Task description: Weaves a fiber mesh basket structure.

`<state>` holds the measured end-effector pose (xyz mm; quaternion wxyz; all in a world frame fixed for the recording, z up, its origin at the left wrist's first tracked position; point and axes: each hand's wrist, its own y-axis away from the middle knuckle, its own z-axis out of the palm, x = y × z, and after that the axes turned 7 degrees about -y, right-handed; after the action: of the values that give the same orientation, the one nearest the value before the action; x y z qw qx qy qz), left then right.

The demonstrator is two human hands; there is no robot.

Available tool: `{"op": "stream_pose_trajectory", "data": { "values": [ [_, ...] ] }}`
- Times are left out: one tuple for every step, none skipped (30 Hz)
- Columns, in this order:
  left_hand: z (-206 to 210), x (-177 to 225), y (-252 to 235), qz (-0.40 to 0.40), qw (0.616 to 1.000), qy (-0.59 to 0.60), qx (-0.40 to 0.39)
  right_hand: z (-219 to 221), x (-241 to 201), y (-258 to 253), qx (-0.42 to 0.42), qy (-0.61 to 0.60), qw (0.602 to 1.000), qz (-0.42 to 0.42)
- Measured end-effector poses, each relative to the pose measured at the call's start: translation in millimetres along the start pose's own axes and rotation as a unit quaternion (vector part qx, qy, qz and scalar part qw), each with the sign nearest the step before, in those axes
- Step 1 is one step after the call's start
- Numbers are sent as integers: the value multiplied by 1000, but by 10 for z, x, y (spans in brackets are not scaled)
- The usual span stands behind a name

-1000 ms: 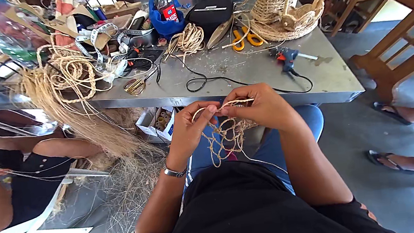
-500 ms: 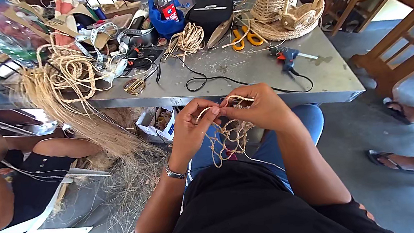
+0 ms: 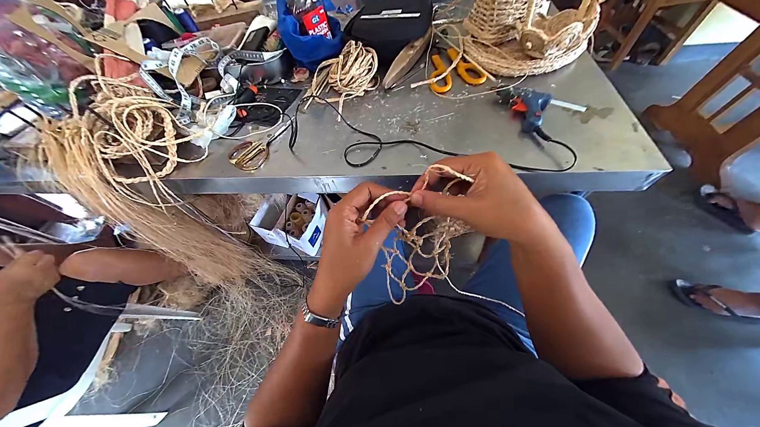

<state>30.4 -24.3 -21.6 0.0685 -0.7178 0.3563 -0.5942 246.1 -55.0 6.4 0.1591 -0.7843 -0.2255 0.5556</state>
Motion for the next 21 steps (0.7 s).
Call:
{"op": "stream_pose_trajectory", "data": {
  "values": [
    [-3,-3,5,-3,1000,3,-3,3,9,-6,4,-1,1000,0],
    [-2,-1,8,-7,1000,10,-4,4,17,-19,7,-3,1000,2],
    [1,0,12,-10,1000,19,-5,9,23,-28,10,-3,1000,8],
    [3,-2,17,-13,999,29,-3,15,32,-36,13,-3,1000,12],
    [4,-5,23,-19,999,40,-2,18,41,-42,16,-5,1000,15],
    [1,-11,31,-29,998,57,-4,14,49,-46,19,-8,1000,19],
    [-10,-17,40,-40,996,77,-14,3,53,-49,25,-14,999,22],
    [-22,-28,48,-48,994,97,-24,-11,50,-50,33,-18,999,27],
    [-26,-41,56,-53,992,110,-24,-25,41,-48,35,-26,999,32],
    [-23,-51,63,-54,992,113,-16,-36,30,-41,28,-37,998,35],
    [-19,-59,65,-55,992,110,-5,-37,18,-35,17,-46,998,35],
    [-17,-63,65,-56,993,104,4,-37,11,-30,6,-55,998,33],
    [-16,-69,60,-55,993,101,11,-40,11,-28,-3,-62,998,28],
    [-18,-75,56,-53,993,102,16,-45,15,-28,-9,-67,997,24],
    [-21,-79,55,-50,994,101,16,-47,18,-29,-13,-70,997,22],
    [-23,-80,57,-46,994,99,16,-47,21,-31,-16,-71,997,20],
    [-20,-75,57,-41,994,96,16,-45,29,-33,-19,-71,997,18],
    [-15,-62,57,-35,995,91,15,-38,44,-35,-24,-71,997,14],
    [-8,-48,58,-30,996,88,16,-26,62,-36,-28,-67,997,9],
    [-2,-35,59,-28,996,85,19,-7,81,-34,-30,-65,997,5],
    [2,-28,58,-26,996,83,23,10,95,-29,-30,-66,997,4]
  ]
}}
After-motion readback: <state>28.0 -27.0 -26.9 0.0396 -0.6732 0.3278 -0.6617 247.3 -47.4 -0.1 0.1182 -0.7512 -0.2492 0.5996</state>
